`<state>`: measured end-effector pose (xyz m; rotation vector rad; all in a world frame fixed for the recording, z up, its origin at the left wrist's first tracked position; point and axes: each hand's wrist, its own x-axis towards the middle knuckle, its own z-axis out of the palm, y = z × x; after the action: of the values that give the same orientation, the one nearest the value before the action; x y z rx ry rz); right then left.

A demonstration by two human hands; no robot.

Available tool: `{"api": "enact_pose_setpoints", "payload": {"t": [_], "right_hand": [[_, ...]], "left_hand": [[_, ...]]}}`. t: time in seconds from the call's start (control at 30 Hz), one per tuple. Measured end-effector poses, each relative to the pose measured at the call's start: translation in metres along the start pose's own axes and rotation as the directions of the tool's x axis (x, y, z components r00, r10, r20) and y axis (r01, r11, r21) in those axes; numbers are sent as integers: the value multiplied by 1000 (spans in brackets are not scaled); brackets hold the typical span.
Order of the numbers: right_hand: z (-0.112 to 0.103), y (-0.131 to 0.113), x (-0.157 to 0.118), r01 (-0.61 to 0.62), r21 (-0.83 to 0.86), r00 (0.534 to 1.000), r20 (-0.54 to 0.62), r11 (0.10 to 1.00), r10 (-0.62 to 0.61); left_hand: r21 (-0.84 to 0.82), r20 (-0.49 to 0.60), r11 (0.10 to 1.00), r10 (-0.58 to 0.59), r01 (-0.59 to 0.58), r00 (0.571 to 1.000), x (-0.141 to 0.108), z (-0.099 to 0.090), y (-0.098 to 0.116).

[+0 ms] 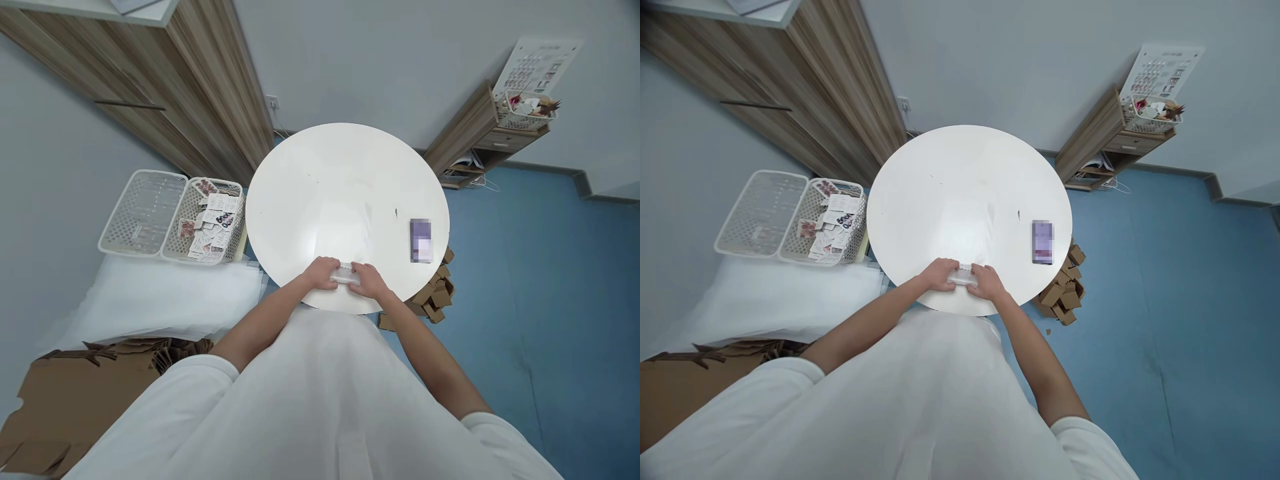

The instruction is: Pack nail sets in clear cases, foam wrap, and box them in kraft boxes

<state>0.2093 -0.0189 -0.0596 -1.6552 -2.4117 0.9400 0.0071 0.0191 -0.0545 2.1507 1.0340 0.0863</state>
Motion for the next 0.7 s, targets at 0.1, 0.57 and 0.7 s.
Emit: {"api": "enact_pose_setpoints", "payload": {"t": [0.1,0.57,0.7], "right_hand": [[-3,-5,-11,10,33,999,36,999,-11],[-23,3,13,-268,323,963,69,908,260],[-17,8,16,-351,400,935,99,846,341]], "left_hand": [[-7,67,1000,-30,30,997,-8,-1,2],[-470,54,849,-246,242,968,8,-10,-24],[-564,86,763,-327,316,941,13,-9,-34]]}}
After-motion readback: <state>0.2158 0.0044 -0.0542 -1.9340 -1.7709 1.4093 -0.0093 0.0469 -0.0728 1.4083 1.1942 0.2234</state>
